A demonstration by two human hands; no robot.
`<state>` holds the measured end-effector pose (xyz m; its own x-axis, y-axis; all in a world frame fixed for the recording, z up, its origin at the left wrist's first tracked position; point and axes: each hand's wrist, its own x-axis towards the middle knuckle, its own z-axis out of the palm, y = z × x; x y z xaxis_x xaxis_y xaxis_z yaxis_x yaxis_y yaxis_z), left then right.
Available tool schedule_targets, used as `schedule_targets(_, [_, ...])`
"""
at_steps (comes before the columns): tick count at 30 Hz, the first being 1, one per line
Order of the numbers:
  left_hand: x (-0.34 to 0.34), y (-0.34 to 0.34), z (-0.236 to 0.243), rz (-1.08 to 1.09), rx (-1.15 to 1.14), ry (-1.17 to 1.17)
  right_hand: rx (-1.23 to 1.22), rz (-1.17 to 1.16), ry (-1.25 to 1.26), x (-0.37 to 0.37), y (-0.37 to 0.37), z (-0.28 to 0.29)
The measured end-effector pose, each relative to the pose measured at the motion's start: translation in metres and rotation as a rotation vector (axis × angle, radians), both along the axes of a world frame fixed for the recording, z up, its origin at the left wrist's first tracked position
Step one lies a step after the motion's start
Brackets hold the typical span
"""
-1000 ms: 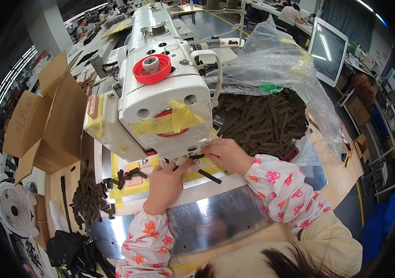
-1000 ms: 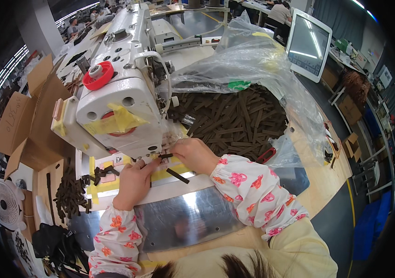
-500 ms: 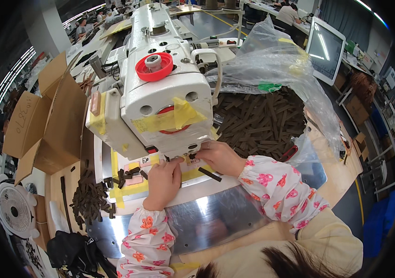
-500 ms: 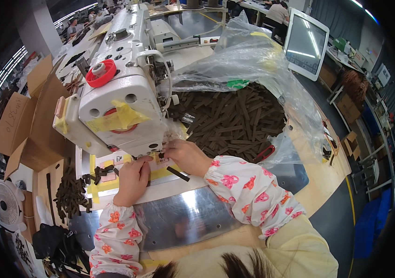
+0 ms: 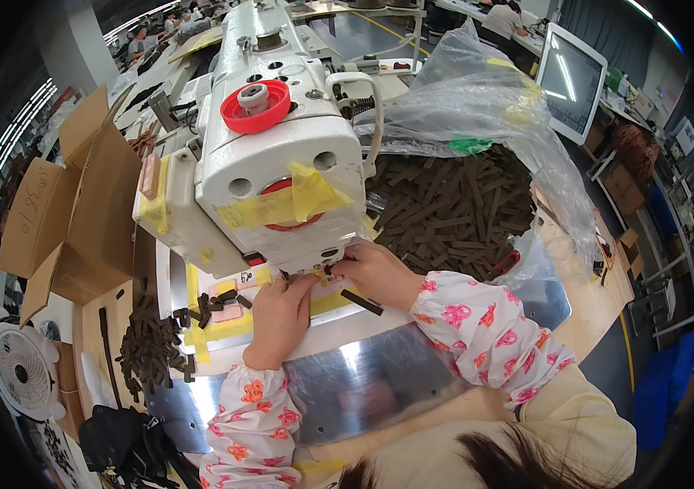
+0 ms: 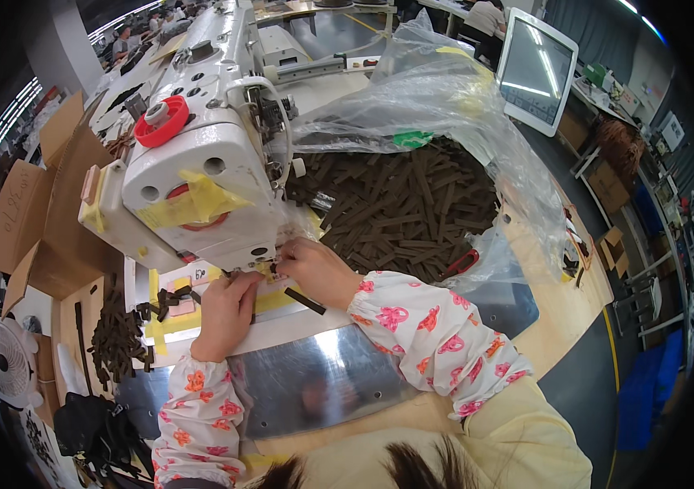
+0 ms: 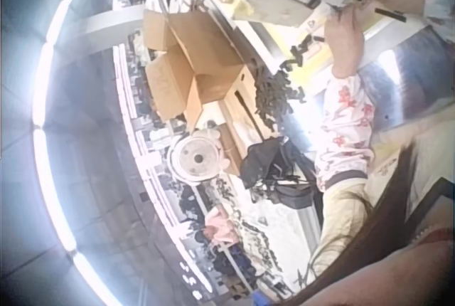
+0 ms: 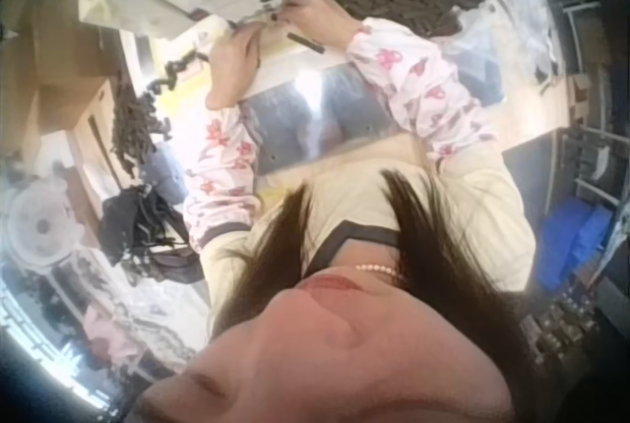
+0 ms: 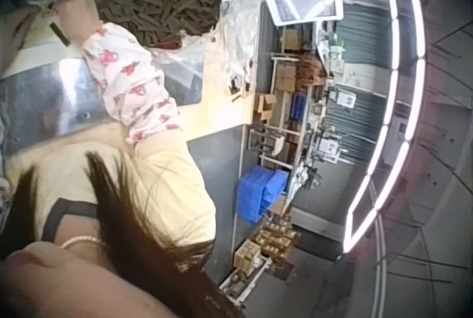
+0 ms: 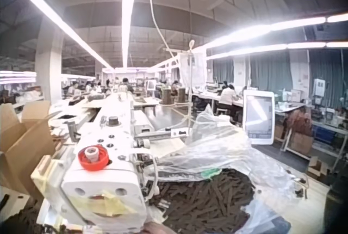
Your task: The person repeatedly places small straps into the template under a sewing machine to stitch them.
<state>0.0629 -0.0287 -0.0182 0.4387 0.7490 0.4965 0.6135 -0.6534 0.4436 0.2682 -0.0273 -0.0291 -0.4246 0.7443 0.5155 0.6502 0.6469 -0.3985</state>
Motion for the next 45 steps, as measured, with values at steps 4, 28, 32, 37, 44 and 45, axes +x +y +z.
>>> schedule_targets(4, [0.006, 0.002, 0.0, -0.05, 0.038, 0.131, -0.02, -0.006, -0.023, 0.004, 0.0, 0.0])
schedule_targets(28, [-0.002, 0.003, 0.0, -0.003, 0.099, 0.216, 0.174, -0.105, -0.344, 0.0, -0.001, 0.011])
schedule_targets(32, [-0.002, 0.005, 0.001, -0.023, 0.112, 0.223, 0.172, -0.108, -0.424, 0.002, -0.001, 0.016])
schedule_targets(37, [0.0, 0.003, 0.001, -0.029, 0.108, 0.202, 0.198, -0.124, -0.385, 0.002, -0.004, 0.017])
schedule_targets(44, [-0.001, 0.001, -0.002, -0.017, 0.134, 0.236, 0.16, -0.127, -0.415, 0.001, -0.006, 0.014])
schedule_targets(45, [-0.002, -0.001, -0.003, -0.021, 0.12, 0.214, 0.135, -0.12, -0.434, 0.0, -0.008, 0.016])
